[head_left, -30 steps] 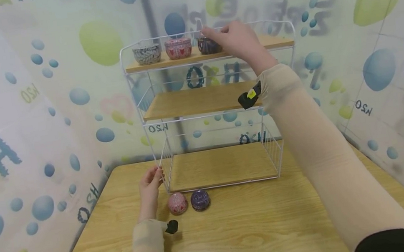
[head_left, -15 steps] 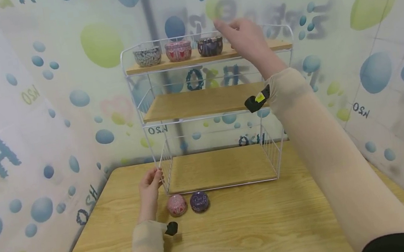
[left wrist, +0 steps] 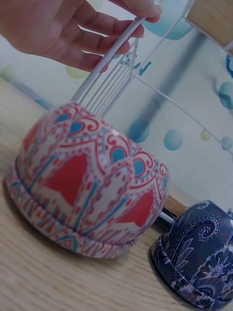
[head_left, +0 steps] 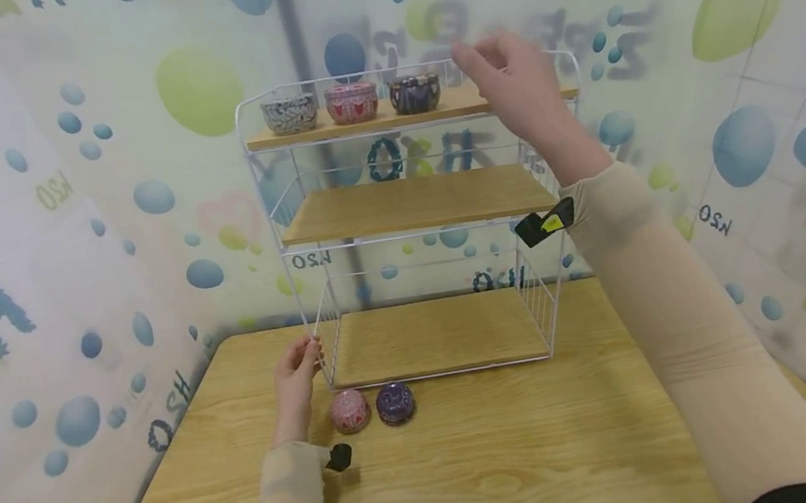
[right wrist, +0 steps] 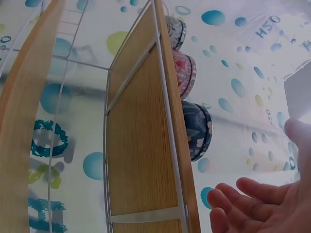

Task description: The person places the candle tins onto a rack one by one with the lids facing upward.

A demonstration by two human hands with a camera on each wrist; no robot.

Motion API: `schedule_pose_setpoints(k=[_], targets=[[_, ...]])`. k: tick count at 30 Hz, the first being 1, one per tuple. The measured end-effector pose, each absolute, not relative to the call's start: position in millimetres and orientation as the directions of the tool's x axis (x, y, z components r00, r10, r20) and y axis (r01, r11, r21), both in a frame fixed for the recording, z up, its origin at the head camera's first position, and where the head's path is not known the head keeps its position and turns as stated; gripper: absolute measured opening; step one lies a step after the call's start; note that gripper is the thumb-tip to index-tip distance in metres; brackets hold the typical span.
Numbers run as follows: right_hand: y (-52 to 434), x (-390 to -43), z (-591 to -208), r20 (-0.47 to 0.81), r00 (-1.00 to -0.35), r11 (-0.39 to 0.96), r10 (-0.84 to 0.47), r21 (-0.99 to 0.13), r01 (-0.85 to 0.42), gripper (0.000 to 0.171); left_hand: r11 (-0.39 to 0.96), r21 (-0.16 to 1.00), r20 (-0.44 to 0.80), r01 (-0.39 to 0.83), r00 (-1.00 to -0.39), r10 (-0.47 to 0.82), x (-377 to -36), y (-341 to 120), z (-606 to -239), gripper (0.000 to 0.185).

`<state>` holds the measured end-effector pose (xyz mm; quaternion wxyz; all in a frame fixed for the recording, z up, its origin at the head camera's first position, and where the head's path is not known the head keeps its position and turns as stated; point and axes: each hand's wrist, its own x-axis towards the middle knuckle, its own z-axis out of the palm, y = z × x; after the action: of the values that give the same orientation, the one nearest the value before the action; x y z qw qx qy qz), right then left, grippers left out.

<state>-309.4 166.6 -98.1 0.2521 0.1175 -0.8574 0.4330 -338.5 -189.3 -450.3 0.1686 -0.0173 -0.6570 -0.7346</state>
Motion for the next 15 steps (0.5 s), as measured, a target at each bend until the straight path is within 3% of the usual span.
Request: schedule_pose_setpoints(k=[15], targets=[[161,-295,-149,0.589,-0.801,0.553,-0.108,-0.634,-0.541,0.059,-0.11,0.963,0.22,0.246,-0.953,-0.206,-327,-186,-435,0.027]])
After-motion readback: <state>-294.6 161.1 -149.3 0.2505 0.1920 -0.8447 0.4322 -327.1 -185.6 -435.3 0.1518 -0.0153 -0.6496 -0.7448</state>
